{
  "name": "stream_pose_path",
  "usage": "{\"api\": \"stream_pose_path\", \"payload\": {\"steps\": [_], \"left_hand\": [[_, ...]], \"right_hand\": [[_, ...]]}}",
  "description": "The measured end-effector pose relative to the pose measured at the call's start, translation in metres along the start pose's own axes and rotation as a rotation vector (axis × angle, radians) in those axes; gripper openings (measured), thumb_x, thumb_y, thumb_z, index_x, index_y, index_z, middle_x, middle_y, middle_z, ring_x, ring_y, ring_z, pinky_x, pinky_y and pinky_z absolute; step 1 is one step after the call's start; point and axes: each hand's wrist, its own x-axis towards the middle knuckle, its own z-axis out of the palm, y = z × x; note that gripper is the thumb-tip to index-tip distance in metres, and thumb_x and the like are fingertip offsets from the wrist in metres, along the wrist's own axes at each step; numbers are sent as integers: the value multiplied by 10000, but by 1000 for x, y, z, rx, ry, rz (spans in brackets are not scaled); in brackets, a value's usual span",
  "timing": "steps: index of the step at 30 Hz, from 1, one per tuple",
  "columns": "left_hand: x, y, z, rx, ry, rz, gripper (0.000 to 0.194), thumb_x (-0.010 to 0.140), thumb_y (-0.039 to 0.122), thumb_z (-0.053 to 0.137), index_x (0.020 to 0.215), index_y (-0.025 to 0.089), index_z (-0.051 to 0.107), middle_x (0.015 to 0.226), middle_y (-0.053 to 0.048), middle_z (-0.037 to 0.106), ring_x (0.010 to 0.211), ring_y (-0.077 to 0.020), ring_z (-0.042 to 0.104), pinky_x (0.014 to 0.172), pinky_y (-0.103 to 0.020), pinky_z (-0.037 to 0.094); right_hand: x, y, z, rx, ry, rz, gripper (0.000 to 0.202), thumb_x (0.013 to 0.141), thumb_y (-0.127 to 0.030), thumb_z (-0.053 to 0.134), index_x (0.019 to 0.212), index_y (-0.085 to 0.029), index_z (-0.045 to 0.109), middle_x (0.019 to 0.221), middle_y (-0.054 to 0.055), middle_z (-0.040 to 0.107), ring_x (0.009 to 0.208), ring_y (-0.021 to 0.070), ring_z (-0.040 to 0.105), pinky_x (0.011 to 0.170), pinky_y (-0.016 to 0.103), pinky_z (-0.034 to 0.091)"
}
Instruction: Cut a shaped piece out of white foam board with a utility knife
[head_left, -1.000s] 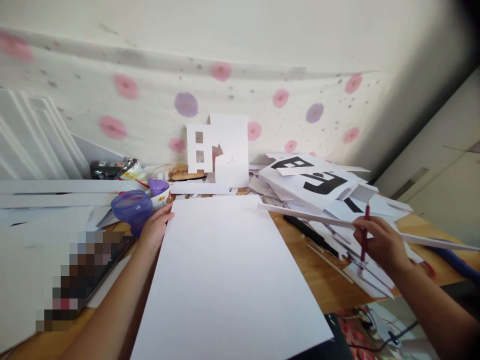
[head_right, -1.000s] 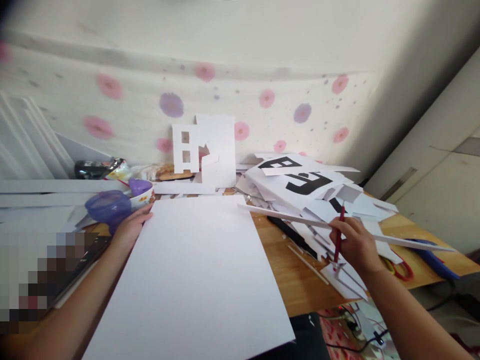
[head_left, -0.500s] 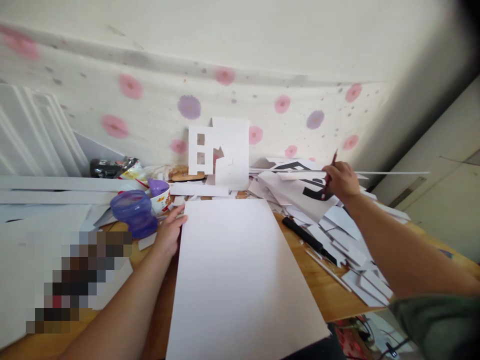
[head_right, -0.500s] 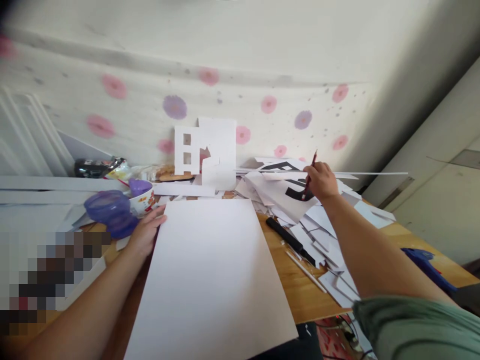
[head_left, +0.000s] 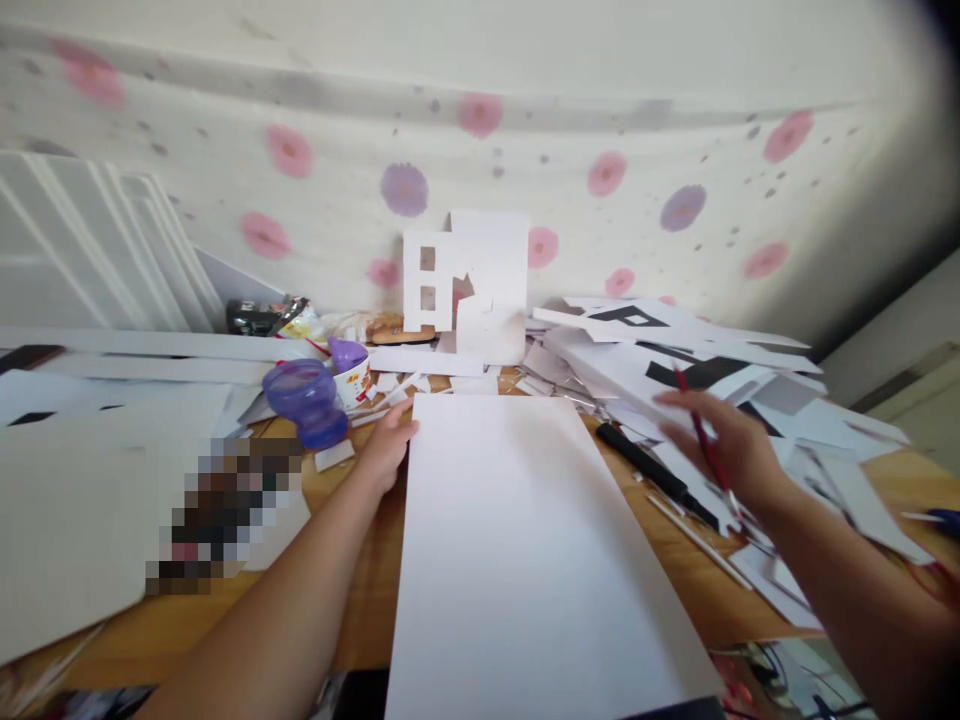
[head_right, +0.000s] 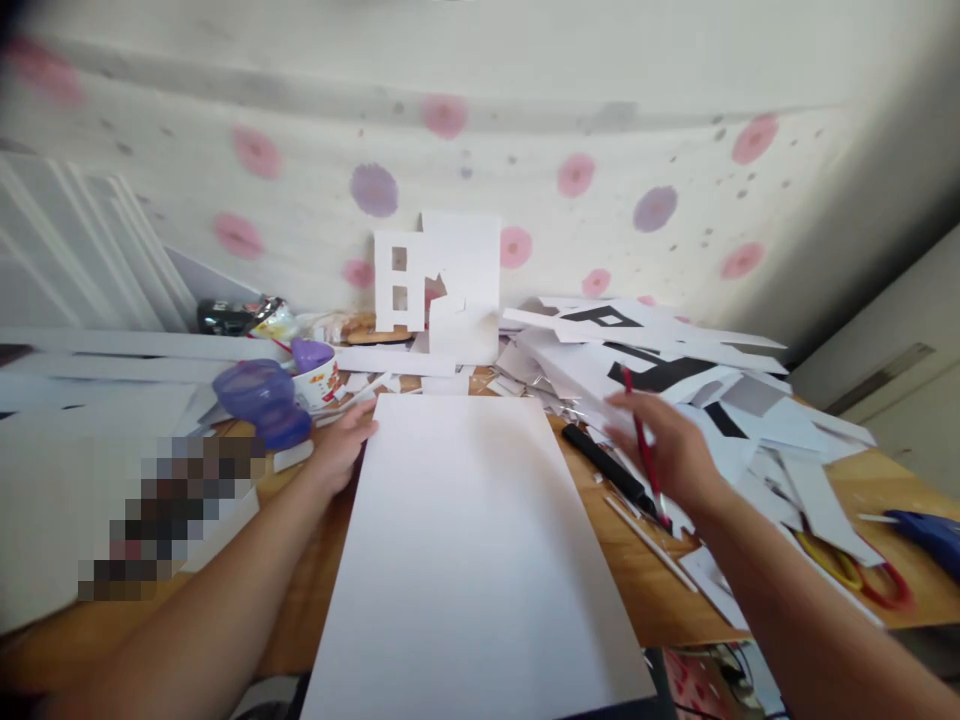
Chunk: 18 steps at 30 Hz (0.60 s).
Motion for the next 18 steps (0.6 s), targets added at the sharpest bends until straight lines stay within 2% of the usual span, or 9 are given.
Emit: {"api": "stream_pose_path", "payload": {"steps": [2, 3, 6, 10, 13, 18], "left_hand": [[0, -2, 0, 52, -4, 1, 423, 820, 244, 666, 1227, 161, 587, 1016, -52, 707, 834, -192, 675, 777, -354, 530], [0, -3, 0, 80, -9, 2, 369, 865, 275, 648, 1211, 160, 590, 1054, -62, 689, 862, -192, 669, 788, -373, 538], [0, -6, 0, 166, -32, 6, 331, 926, 344, 599, 1199, 159, 584, 1148, -87, 637, 937, -203, 649, 803, -408, 557], [1, -8, -2, 310, -35, 41, 353, 923, 342, 601, 1227, 165, 568, 1199, -95, 613, 985, -220, 637, 823, -423, 555], [5, -10, -5, 467, -11, 96, 355, 923, 342, 601, 1232, 171, 568, 1236, -100, 598, 1027, -232, 625, 853, -442, 545], [9, -7, -11, 802, 16, 160, 352, 922, 343, 601, 1232, 179, 570, 1260, -102, 586, 1072, -244, 608, 891, -463, 527]], "right_hand": [[-48, -34, 0, 84, -250, -220, 454, 835, -443, 674, 1232, -239, 599, 1238, 105, 659, 1155, 281, 624, 943, 409, 535], [-70, -48, 0, 70, -360, -274, 577, 793, -484, 711, 1303, -259, 562, 1314, 104, 622, 1233, 304, 573, 968, 433, 528], [-121, -70, 1, 78, -481, -325, 857, 662, -658, 746, 1386, -265, 508, 1432, 125, 526, 1309, 367, 498, 977, 505, 527], [-152, -73, 9, 80, -470, -298, 927, 623, -707, 739, 1403, -262, 504, 1470, 137, 477, 1343, 403, 445, 964, 543, 533], [-158, -72, 14, 88, -474, -282, 879, 658, -668, 741, 1402, -263, 503, 1483, 135, 459, 1368, 397, 411, 972, 549, 527], [-160, -75, 17, 136, -427, -269, 806, 699, -587, 759, 1399, -285, 498, 1443, 120, 515, 1366, 373, 423, 992, 530, 519]]}}
